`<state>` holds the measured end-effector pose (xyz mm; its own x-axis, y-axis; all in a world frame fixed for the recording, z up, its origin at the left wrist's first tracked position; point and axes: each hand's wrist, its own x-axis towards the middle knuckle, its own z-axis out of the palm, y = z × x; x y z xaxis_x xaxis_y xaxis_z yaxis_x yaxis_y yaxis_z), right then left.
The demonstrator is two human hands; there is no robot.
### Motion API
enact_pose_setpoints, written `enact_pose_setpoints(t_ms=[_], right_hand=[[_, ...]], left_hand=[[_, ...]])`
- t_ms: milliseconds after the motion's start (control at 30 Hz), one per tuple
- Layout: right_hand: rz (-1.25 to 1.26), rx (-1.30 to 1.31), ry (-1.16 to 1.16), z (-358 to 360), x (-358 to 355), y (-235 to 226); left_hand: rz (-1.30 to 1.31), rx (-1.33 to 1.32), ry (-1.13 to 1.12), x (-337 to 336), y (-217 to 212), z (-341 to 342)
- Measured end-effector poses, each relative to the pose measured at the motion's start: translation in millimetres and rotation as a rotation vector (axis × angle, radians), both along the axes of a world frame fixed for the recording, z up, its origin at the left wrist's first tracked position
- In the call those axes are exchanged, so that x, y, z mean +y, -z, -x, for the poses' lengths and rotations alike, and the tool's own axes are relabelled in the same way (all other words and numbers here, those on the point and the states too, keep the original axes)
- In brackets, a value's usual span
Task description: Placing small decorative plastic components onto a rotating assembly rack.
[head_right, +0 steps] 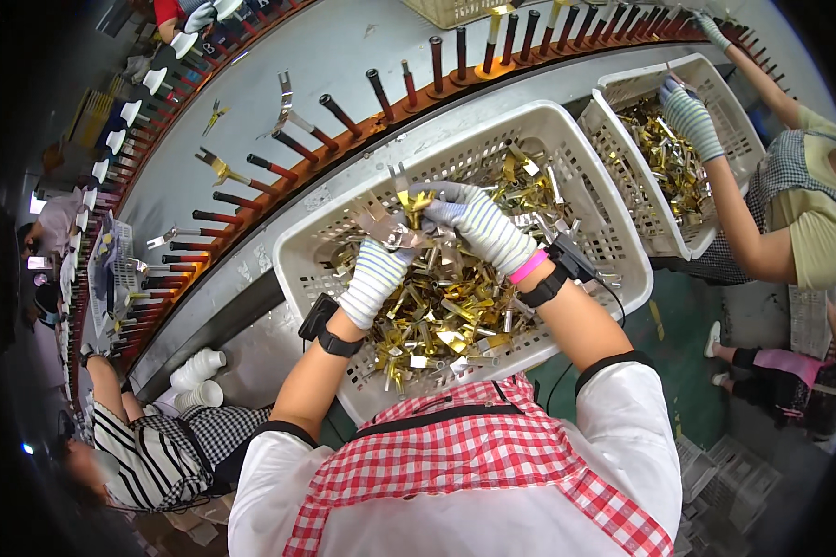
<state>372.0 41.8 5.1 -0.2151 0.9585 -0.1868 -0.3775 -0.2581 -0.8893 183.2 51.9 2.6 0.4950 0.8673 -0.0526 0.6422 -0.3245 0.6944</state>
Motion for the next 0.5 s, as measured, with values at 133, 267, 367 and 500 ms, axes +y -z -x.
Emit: enact_pose_setpoints(t_ms=[133, 267, 367, 500], right_hand=[[0.101, 0.346, 0.155, 1, 9, -6], [0.128, 0.422, 0.309, -1, 15, 3], [0.041, 0.396, 0.339, 9, 2, 9], [0.016, 0.396, 0.341, 10, 3, 2]], left_hand=[[0.408, -0.8, -0.1, 5, 23, 8], [0.163, -0.316, 0.046, -8, 21, -9], [0.033, -0.319, 0.001, -28, 17, -29], [0.039, -0.239, 0.062, -16, 23, -30]])
